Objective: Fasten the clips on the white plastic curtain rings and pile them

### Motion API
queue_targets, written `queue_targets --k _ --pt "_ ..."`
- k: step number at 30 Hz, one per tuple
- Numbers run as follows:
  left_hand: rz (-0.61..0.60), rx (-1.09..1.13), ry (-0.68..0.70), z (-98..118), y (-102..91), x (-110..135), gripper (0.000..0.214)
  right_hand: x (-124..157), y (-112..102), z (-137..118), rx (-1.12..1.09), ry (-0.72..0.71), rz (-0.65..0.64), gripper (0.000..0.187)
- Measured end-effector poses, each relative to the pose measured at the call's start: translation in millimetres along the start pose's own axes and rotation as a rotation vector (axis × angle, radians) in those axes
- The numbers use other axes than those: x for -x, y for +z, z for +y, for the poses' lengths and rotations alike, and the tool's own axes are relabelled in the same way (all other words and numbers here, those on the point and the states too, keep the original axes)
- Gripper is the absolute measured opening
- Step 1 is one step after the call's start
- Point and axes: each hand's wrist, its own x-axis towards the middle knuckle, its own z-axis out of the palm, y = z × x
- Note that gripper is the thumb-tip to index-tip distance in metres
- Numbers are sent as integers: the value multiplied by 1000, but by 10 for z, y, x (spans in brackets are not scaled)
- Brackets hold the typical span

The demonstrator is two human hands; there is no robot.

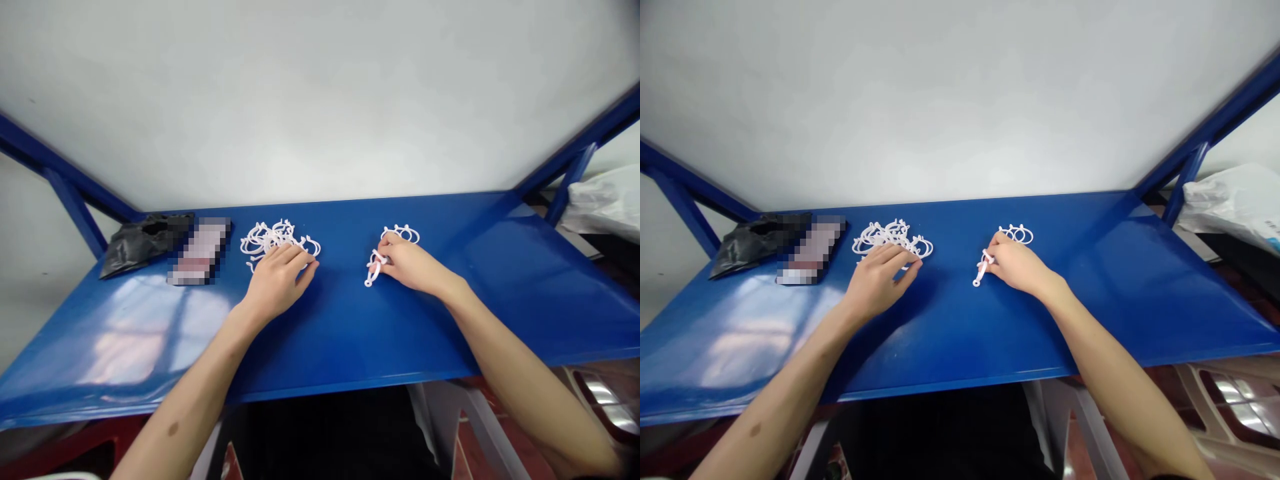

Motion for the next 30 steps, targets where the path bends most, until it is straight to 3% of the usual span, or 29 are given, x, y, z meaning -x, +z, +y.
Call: queue_targets --k 4,10,16,23,30 --pt "-59 59 40 91 27 18 19 -21 107 -288 72 40 20 28" --pt "-127 100 134 307 137 43 31 -37 223 -538 6 28 24 20" --pt "-181 58 136 280 234 74 21 12 146 -544 -31 -62 -51 17" --pt "-190 55 90 215 170 60 16 70 28 -466 65 -124 -13 25" --pt "-103 -84 103 161 130 38 16 66 -40 -343 58 -165 -30 24"
